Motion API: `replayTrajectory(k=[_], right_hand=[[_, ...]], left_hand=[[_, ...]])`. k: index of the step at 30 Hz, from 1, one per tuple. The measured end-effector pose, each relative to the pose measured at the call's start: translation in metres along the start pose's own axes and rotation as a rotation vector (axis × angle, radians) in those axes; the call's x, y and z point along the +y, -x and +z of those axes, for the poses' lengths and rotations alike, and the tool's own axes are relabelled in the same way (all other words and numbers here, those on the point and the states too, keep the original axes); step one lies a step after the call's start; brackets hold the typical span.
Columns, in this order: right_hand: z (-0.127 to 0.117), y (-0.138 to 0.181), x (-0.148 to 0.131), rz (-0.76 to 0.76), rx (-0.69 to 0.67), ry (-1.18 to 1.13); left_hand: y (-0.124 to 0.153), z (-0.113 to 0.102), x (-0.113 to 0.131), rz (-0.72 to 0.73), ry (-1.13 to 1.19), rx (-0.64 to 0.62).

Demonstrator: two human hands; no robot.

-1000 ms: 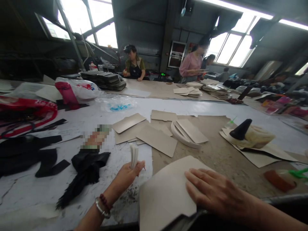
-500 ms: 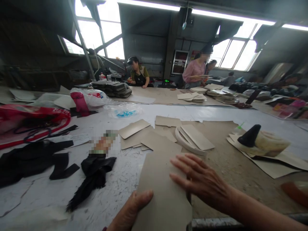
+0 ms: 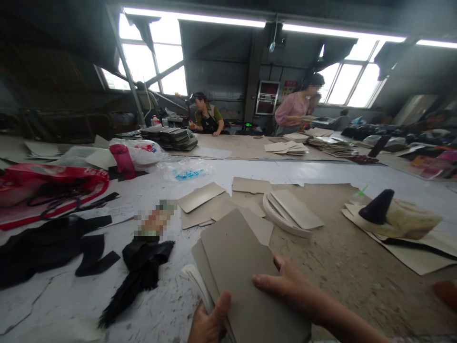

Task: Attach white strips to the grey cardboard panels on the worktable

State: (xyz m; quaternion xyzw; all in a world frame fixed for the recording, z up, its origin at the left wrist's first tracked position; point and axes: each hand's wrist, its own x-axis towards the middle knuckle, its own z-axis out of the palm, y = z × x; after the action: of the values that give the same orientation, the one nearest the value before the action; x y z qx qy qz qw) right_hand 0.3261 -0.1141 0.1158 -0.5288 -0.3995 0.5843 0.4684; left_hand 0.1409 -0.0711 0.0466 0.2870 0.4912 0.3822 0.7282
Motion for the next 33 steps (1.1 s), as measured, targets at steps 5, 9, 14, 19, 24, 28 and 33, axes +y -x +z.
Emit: replayTrajectory(k=[5, 9, 14, 19, 24, 28, 33], right_hand=[[-0.015, 0.003, -0.037, -0.210, 0.049, 0.978], [-0.011, -0.007, -0.031, -0.382, -0.070, 1.533], [-0.009, -0.023, -0.012, -0.360, -0.058, 1.626], [-0.011, -0.017, -0.013, -0.376, -0.082, 1.579], [-0.017, -0.005, -0.016, -0.392, -0.069, 1.465], [-0.045, 0.011, -0.010, -0.439, 0.063, 1.407], [-0.088, 0.023, 0.015, -0.253, 0.279, 1.018]], left_hand=[[-0.012, -0.037, 0.046, 0.311, -0.138, 0.138], [-0.024, -0.058, 0.067, 0.487, -0.524, 0.024], [-0.027, -0.058, 0.052, 0.216, -0.561, -0.239], [-0.033, -0.049, 0.064, 0.218, -0.754, -0.318], [-0.045, -0.045, 0.070, 0.437, -1.047, -0.390], [-0.050, -0.047, 0.063, 0.474, -1.049, -0.375], [-0.055, -0.049, 0.060, 0.588, -1.070, -0.363]])
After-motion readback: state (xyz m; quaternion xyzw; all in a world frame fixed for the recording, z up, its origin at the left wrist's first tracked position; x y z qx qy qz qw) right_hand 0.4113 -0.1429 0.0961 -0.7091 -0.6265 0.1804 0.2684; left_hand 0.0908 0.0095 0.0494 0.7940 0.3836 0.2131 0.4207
